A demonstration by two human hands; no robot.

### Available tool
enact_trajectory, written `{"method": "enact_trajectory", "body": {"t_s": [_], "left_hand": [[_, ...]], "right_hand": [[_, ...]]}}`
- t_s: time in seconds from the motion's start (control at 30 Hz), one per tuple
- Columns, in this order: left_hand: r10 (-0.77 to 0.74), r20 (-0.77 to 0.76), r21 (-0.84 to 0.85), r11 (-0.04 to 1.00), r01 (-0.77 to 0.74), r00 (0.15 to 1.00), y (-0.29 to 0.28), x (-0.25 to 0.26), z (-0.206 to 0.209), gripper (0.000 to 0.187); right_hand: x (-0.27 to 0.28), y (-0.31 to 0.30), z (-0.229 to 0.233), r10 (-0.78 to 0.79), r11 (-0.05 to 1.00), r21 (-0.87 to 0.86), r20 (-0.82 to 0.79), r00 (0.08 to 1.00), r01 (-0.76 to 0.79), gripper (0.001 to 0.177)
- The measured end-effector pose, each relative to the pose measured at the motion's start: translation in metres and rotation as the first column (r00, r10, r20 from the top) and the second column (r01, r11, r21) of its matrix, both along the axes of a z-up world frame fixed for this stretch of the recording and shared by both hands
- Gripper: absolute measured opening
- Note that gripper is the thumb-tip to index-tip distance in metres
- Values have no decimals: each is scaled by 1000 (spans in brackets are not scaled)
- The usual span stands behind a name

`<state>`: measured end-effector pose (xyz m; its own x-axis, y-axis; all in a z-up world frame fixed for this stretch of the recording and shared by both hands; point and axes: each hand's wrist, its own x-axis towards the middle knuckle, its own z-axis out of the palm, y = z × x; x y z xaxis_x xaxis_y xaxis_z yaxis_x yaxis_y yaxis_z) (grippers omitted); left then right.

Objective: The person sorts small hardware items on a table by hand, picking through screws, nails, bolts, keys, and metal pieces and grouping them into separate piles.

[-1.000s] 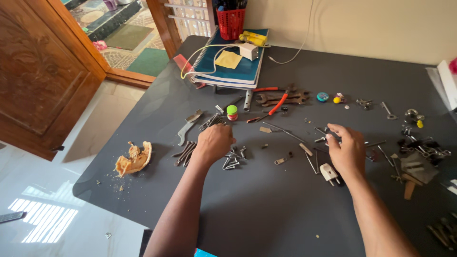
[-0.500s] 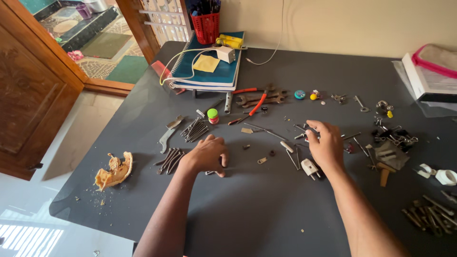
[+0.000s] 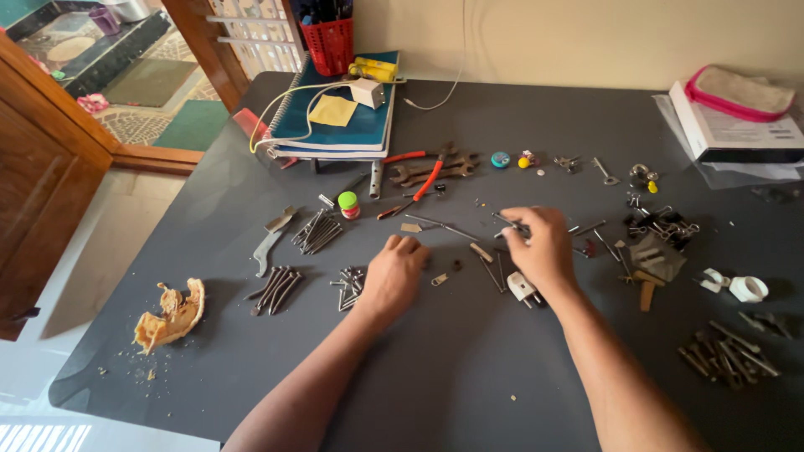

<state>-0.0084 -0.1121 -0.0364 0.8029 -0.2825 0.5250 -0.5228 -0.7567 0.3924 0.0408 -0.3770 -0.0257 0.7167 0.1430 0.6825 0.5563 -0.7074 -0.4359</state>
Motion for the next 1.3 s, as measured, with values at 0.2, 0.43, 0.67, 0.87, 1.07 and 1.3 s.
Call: {"method": "enact_trajectory", "body": {"t_s": [0.2,0.43,0.67,0.87,1.07,1.3], "left_hand": [[-32,76,34,999,30,997,-16,-6,-7,21],[-26,12,-177,984,28,1000,-22,-9,1,16],[-78,30,-330,940,84,996,-31,-23,27,34],[-77,87,-269,958,98,993,-26,-26,37,22],[-168,140,-298,933,203,976,-20,-24,40,23],[-9,16,-145,989,12,1000,15,-5,42,10]], "right_hand": [[-24,32,24,160,957,-216,-157,975,-192,17],[-41,50,31,293,869,-370,-155,944,-330,25],[-38,53,27,290,940,-129,-189,938,-316,13],[-32,57,17,380,913,339,-506,775,-226,12],[-28,54,2,455,869,475,-650,609,-143,14],[-32,55,13,290,954,237,-589,754,-182,21]]}}
